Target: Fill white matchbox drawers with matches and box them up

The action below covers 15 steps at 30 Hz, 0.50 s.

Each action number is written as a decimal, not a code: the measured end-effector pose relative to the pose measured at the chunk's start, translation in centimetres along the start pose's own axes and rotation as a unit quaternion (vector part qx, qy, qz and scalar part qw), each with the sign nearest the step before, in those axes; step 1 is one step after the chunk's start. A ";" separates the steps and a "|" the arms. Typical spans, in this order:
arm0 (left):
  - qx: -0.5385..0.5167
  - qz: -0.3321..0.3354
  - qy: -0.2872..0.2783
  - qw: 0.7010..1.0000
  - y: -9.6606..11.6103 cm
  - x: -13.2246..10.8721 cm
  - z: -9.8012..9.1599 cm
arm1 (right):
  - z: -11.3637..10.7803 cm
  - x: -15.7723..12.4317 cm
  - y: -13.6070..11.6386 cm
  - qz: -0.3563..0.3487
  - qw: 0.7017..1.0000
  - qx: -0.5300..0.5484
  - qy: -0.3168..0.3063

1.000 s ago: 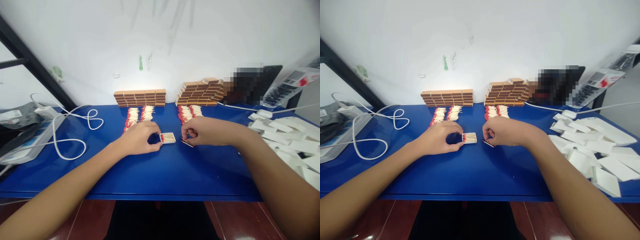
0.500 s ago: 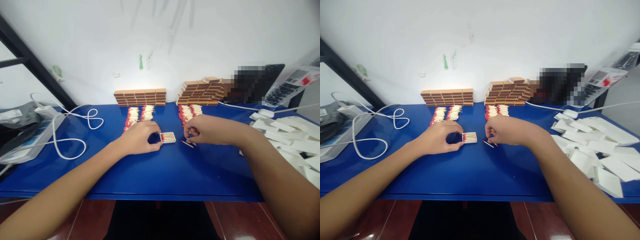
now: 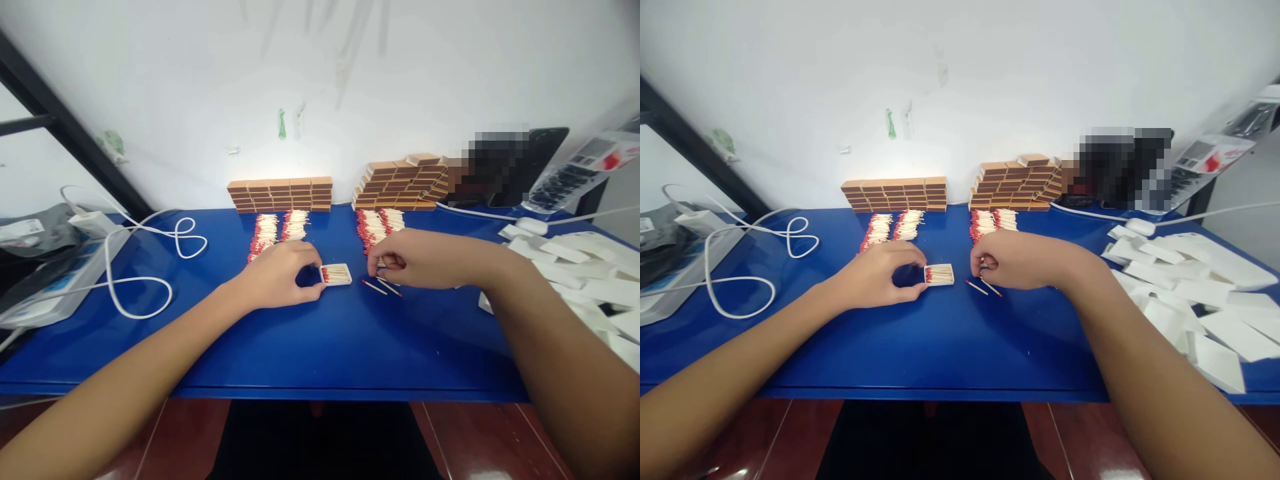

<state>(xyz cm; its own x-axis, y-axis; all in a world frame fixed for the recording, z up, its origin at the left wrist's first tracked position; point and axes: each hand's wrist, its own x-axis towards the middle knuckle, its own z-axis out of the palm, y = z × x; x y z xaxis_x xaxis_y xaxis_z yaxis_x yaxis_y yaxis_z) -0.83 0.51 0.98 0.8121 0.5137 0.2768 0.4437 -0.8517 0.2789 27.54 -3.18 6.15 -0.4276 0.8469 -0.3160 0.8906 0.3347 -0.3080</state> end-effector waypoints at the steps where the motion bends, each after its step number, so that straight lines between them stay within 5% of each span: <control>1: -0.001 -0.001 -0.001 1.000 0.0 0.0 0.0 | 0.0 0.0 0.0 0.004 1.000 0.001 -0.009; 15: -0.006 -0.004 -0.006 1.000 0.2 0.0 -0.1 | 0.6 0.3 0.7 0.087 0.995 -0.027 -0.038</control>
<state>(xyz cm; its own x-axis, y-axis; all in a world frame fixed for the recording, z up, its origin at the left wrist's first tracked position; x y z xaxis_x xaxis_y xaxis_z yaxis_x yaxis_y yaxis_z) -0.74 0.32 1.13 0.8128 0.5193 0.2639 0.4456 -0.8461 0.2926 27.98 -2.91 5.33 -0.2752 0.8611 -0.4275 0.9582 0.2092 -0.1954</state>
